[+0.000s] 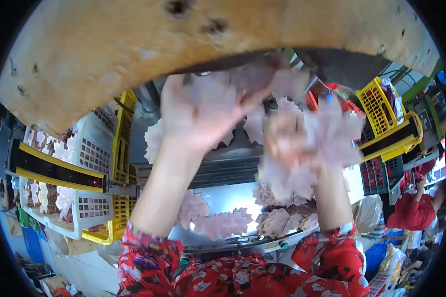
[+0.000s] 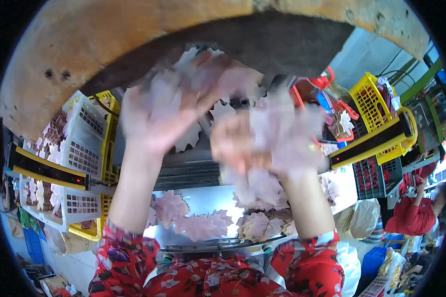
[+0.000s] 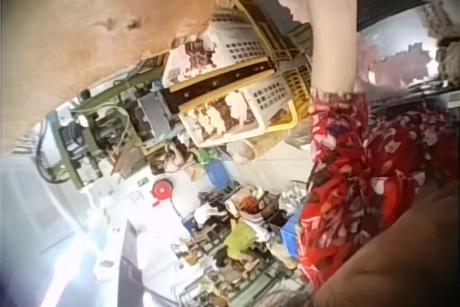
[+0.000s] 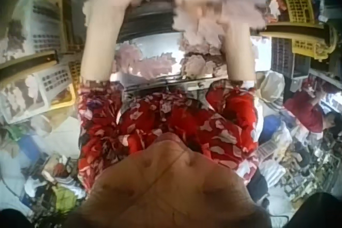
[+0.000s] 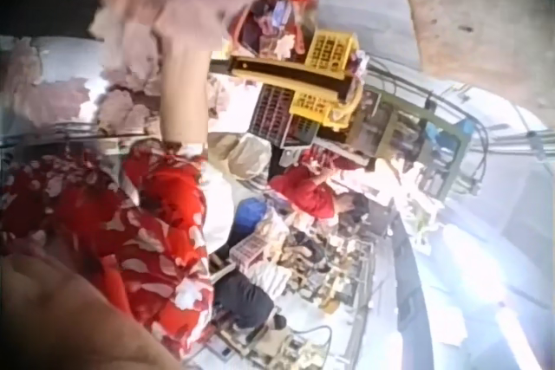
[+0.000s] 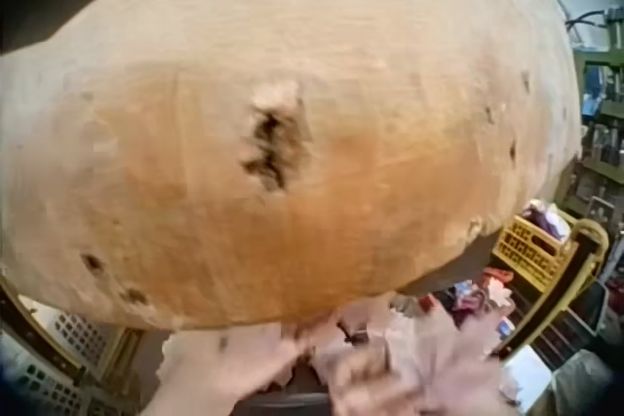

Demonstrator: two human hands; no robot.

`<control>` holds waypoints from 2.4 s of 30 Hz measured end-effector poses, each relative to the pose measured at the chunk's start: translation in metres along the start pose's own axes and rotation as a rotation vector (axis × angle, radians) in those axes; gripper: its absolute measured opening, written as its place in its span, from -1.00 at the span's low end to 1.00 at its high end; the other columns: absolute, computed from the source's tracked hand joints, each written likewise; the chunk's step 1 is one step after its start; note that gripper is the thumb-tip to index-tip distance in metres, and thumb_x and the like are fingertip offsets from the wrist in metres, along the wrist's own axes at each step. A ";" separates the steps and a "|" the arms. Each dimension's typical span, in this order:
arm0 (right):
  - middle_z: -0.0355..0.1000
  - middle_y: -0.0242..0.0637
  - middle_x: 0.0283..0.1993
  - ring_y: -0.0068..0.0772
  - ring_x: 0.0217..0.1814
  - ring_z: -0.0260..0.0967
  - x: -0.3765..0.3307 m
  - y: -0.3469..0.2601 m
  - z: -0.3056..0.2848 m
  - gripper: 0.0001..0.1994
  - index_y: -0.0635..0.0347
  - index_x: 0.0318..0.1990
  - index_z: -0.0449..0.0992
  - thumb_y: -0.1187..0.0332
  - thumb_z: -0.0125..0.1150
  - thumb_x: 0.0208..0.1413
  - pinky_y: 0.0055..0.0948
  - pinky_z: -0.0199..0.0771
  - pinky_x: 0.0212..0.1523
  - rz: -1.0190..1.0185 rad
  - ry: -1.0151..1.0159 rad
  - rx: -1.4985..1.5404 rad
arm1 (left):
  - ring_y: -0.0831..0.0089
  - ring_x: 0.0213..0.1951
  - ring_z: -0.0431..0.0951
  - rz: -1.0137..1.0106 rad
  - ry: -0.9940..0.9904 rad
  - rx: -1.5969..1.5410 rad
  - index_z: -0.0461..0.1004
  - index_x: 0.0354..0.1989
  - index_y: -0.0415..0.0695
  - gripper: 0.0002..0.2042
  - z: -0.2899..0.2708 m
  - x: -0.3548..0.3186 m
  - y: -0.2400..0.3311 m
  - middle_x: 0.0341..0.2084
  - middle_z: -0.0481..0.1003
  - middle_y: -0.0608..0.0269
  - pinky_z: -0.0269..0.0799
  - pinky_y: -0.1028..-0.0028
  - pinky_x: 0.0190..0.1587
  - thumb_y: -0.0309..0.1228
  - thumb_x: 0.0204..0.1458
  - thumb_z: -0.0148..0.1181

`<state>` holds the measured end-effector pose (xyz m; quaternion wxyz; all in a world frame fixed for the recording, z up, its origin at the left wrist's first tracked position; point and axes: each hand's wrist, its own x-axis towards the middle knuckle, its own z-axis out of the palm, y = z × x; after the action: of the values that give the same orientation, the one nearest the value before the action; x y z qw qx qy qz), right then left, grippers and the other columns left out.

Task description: Arranging and sorting decorative pink artificial leaves on a metallic processing surface.

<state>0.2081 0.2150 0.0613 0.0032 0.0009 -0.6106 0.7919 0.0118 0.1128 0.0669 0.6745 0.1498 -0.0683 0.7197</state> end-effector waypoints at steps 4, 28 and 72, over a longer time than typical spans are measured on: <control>0.56 -0.27 -0.22 -0.66 -0.28 0.43 -0.067 0.034 0.093 -0.63 0.21 0.05 0.46 0.14 0.19 0.24 -0.67 0.31 -0.42 0.359 0.127 0.365 | 0.09 0.21 0.32 0.148 0.332 0.471 0.20 0.22 -0.31 -0.31 0.007 -0.127 -0.054 0.24 0.25 -0.10 0.19 0.03 0.27 0.14 0.24 -0.16; 0.52 -0.35 -0.58 -0.68 -0.63 0.36 -0.245 0.236 0.155 -0.82 0.22 -0.46 0.54 0.33 0.36 0.09 -0.70 0.30 -0.59 0.574 1.250 -0.031 | 0.67 -0.55 0.48 -0.034 1.361 1.510 0.43 -0.49 -0.17 -0.82 -0.072 -0.410 -0.106 -0.61 0.53 0.34 0.40 0.66 -0.42 -0.60 -0.06 0.37; 0.46 -0.30 -0.10 -0.52 -0.24 0.44 -0.290 0.102 0.025 -0.73 0.23 -0.06 0.57 0.59 0.23 0.05 -0.57 0.54 -0.30 0.168 1.250 -1.026 | 0.39 -0.65 0.41 0.137 -0.021 2.211 0.64 -0.20 -0.15 -0.78 -0.078 -0.116 -0.220 -0.55 0.46 0.20 0.33 0.44 -0.54 -0.46 -0.07 0.39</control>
<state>0.4972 0.1641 -0.0324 0.2842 -0.4889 -0.7809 0.2654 0.2259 0.0437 -0.0656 0.1272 0.6715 0.5982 0.4184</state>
